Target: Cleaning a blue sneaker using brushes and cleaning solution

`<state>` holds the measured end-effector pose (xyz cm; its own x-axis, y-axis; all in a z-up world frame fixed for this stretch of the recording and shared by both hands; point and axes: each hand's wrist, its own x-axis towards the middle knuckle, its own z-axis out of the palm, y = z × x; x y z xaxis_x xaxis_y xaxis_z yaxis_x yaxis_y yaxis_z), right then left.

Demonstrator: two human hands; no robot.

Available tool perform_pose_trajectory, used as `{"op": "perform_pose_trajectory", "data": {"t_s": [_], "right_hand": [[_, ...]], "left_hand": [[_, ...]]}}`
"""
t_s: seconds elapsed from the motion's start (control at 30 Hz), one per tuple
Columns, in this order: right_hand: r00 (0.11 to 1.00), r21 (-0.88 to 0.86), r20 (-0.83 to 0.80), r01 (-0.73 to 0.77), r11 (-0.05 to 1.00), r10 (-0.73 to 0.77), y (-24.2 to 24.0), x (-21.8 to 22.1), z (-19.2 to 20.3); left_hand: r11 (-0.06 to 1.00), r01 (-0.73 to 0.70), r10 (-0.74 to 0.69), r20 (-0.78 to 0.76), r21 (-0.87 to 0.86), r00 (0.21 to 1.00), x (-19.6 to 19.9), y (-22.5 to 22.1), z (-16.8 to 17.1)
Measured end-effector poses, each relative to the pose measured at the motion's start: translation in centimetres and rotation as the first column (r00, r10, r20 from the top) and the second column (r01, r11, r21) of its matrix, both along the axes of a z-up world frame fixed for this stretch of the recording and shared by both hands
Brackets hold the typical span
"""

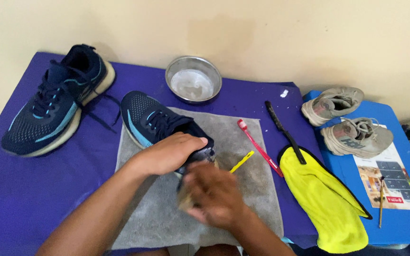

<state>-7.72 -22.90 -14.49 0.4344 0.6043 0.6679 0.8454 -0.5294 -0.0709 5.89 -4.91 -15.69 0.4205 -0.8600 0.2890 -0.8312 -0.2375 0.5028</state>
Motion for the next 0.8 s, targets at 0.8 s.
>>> {"op": "perform_pose_trajectory", "data": {"t_s": [0.8], "right_hand": [[0.758, 0.215, 0.010, 0.636, 0.741, -0.652, -1.7, -0.7, -4.2]], "left_hand": [[1.000, 0.007, -0.007, 0.029, 0.008, 1.000, 0.0, -0.3, -0.7]]}}
